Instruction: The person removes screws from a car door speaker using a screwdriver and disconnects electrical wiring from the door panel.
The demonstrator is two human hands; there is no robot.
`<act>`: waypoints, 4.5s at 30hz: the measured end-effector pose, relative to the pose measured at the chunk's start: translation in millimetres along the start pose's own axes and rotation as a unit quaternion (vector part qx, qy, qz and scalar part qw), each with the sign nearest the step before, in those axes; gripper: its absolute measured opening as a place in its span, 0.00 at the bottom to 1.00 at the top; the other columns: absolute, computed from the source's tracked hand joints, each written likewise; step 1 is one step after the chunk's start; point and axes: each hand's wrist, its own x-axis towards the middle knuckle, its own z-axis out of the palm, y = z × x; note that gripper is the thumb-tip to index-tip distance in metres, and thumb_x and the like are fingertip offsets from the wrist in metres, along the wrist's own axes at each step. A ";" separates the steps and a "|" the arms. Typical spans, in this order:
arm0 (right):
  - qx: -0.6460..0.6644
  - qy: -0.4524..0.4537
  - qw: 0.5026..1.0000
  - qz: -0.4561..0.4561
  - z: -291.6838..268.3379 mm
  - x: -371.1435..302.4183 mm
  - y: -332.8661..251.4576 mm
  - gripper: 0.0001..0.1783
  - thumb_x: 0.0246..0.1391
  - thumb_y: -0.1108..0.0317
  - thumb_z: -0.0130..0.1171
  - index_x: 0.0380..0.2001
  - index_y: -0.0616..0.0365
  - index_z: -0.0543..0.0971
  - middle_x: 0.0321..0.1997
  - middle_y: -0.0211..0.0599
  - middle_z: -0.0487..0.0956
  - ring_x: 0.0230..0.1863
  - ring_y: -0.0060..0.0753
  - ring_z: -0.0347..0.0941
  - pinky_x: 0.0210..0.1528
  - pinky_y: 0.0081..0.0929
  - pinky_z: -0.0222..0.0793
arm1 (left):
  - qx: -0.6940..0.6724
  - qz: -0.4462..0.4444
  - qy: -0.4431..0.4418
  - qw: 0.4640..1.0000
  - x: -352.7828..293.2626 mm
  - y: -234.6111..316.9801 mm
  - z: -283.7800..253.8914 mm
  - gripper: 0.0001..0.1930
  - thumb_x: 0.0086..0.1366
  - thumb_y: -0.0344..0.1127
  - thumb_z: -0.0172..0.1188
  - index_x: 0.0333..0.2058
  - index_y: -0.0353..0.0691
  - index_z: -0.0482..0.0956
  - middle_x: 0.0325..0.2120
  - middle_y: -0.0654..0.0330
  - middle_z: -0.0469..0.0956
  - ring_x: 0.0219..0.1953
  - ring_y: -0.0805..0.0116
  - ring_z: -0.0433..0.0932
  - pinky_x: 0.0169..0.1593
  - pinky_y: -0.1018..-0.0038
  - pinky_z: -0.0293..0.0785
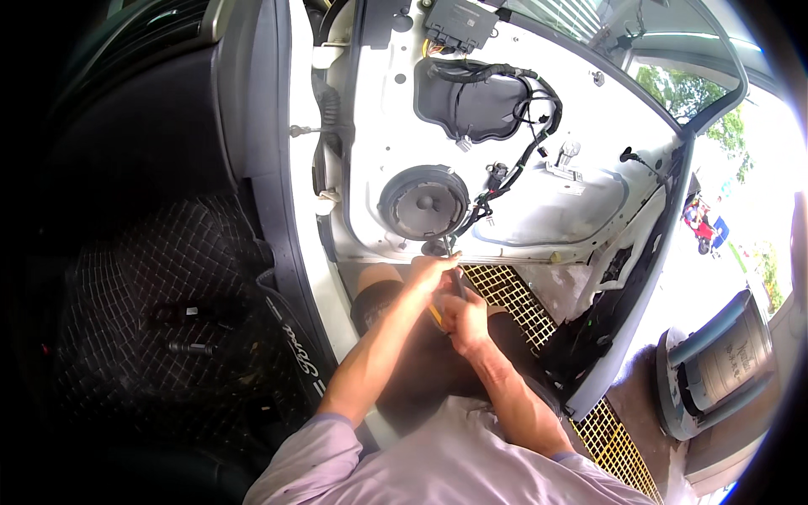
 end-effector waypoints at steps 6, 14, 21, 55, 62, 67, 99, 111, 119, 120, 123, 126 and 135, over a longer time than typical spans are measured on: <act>-0.539 0.069 0.827 -0.145 0.4 -7.5 -4.0 0.27 0.51 0.54 0.62 0.47 0.63 0.74 0.35 0.62 0.79 0.36 0.60 0.78 0.38 0.47 0.74 | -0.008 -0.020 -0.010 1.000 11.0 -9.6 -5.8 0.10 0.60 0.38 0.64 0.35 0.38 0.79 0.25 0.62 0.78 0.27 0.72 0.77 0.33 0.74 0.72; -0.433 -0.008 0.875 -0.218 -24.1 -31.5 16.3 0.33 0.58 0.47 0.56 0.54 0.64 0.70 0.30 0.50 0.80 0.34 0.43 0.79 0.38 0.35 0.73 | -0.006 -0.024 -0.001 1.000 2.1 -2.9 -11.9 0.08 0.60 0.34 0.62 0.33 0.34 0.80 0.24 0.59 0.79 0.28 0.67 0.79 0.35 0.72 0.74; -0.394 -0.042 0.885 -0.245 -45.4 -21.7 28.8 0.24 0.65 0.49 0.47 0.40 0.62 0.75 0.20 0.33 0.74 0.23 0.23 0.68 0.27 0.23 0.65 | -0.050 -0.020 -0.026 0.998 14.8 -6.8 -9.2 0.10 0.57 0.32 0.67 0.36 0.33 0.79 0.25 0.60 0.77 0.26 0.69 0.79 0.34 0.75 0.79; 0.160 -0.009 0.982 0.099 4.1 -14.0 0.1 0.19 0.63 0.52 0.49 0.31 0.58 0.74 0.18 0.28 0.71 0.09 0.18 0.52 0.13 0.18 0.50 | -0.140 -0.079 -0.151 0.975 25.7 -8.9 -24.7 0.14 0.70 0.35 0.49 0.48 0.32 0.73 0.41 0.52 0.79 0.41 0.60 0.79 0.48 0.65 0.76; -0.385 0.163 0.885 -0.205 -7.3 -13.2 3.9 0.16 0.53 0.59 0.64 0.27 0.63 0.75 0.18 0.30 0.73 0.13 0.21 0.65 0.18 0.25 0.62 | -0.057 -0.088 -0.038 0.994 25.3 -10.3 -14.2 0.12 0.60 0.36 0.64 0.43 0.44 0.82 0.31 0.66 0.81 0.33 0.77 0.79 0.38 0.75 0.74; -0.423 0.135 0.866 -0.231 -1.8 -7.9 1.6 0.18 0.56 0.58 0.59 0.22 0.62 0.75 0.17 0.32 0.75 0.12 0.25 0.65 0.19 0.25 0.64 | -0.015 -0.070 -0.034 0.997 25.5 -11.4 -14.5 0.22 0.60 0.50 0.64 0.46 0.40 0.77 0.38 0.60 0.80 0.37 0.70 0.78 0.44 0.70 0.74; -0.247 0.137 0.953 -0.109 -1.0 -18.1 3.8 0.21 0.56 0.53 0.62 0.23 0.61 0.74 0.14 0.31 0.72 0.11 0.19 0.64 0.12 0.19 0.57 | -0.031 -0.095 -0.030 0.995 25.0 -6.8 -12.1 0.14 0.62 0.36 0.61 0.46 0.42 0.80 0.34 0.61 0.81 0.36 0.70 0.79 0.44 0.71 0.76; 0.071 0.034 0.994 0.073 2.6 -17.2 -3.0 0.17 0.62 0.54 0.52 0.34 0.59 0.73 0.20 0.30 0.74 0.12 0.19 0.63 0.11 0.17 0.53 | -0.157 -0.094 -0.109 0.977 30.4 -14.4 -25.7 0.10 0.67 0.32 0.53 0.43 0.32 0.75 0.37 0.52 0.78 0.43 0.55 0.78 0.55 0.57 0.74; -0.313 0.133 0.929 -0.145 -3.3 -11.7 -4.6 0.18 0.56 0.57 0.62 0.22 0.60 0.73 0.16 0.31 0.72 0.11 0.18 0.63 0.10 0.18 0.54 | -0.034 -0.080 -0.051 0.995 35.7 -17.0 -21.2 0.15 0.59 0.44 0.66 0.42 0.46 0.82 0.31 0.65 0.80 0.33 0.74 0.78 0.40 0.75 0.74; -0.370 0.135 0.901 -0.181 -2.9 -11.2 -4.0 0.18 0.55 0.58 0.63 0.21 0.59 0.73 0.15 0.31 0.72 0.11 0.18 0.63 0.10 0.18 0.53 | -0.031 -0.082 -0.053 0.995 34.2 -16.9 -19.6 0.15 0.59 0.44 0.66 0.42 0.46 0.82 0.31 0.65 0.80 0.33 0.74 0.78 0.40 0.75 0.74; -0.179 0.139 0.967 -0.113 2.8 -11.2 -9.6 0.19 0.56 0.58 0.61 0.18 0.58 0.73 0.12 0.29 0.70 0.10 0.18 0.62 0.10 0.17 0.52 | -0.066 -0.081 -0.079 0.991 26.7 -14.3 -15.4 0.17 0.63 0.43 0.62 0.46 0.40 0.78 0.35 0.60 0.80 0.37 0.69 0.79 0.44 0.72 0.75; -0.067 0.082 0.994 -0.038 2.8 -12.2 -9.6 0.15 0.59 0.59 0.57 0.26 0.60 0.74 0.18 0.33 0.74 0.11 0.18 0.62 0.10 0.17 0.51 | -0.178 -0.080 -0.166 0.967 20.9 -8.9 -16.7 0.16 0.69 0.35 0.51 0.47 0.27 0.71 0.41 0.50 0.79 0.45 0.57 0.79 0.52 0.64 0.76; -0.207 0.102 0.966 -0.117 -7.9 -11.6 -1.6 0.17 0.56 0.60 0.63 0.37 0.64 0.76 0.25 0.35 0.77 0.12 0.16 0.62 0.12 0.14 0.54 | -0.118 -0.057 0.014 0.991 30.9 -7.8 -7.2 0.12 0.59 0.36 0.67 0.32 0.33 0.78 0.20 0.60 0.75 0.22 0.69 0.76 0.27 0.72 0.76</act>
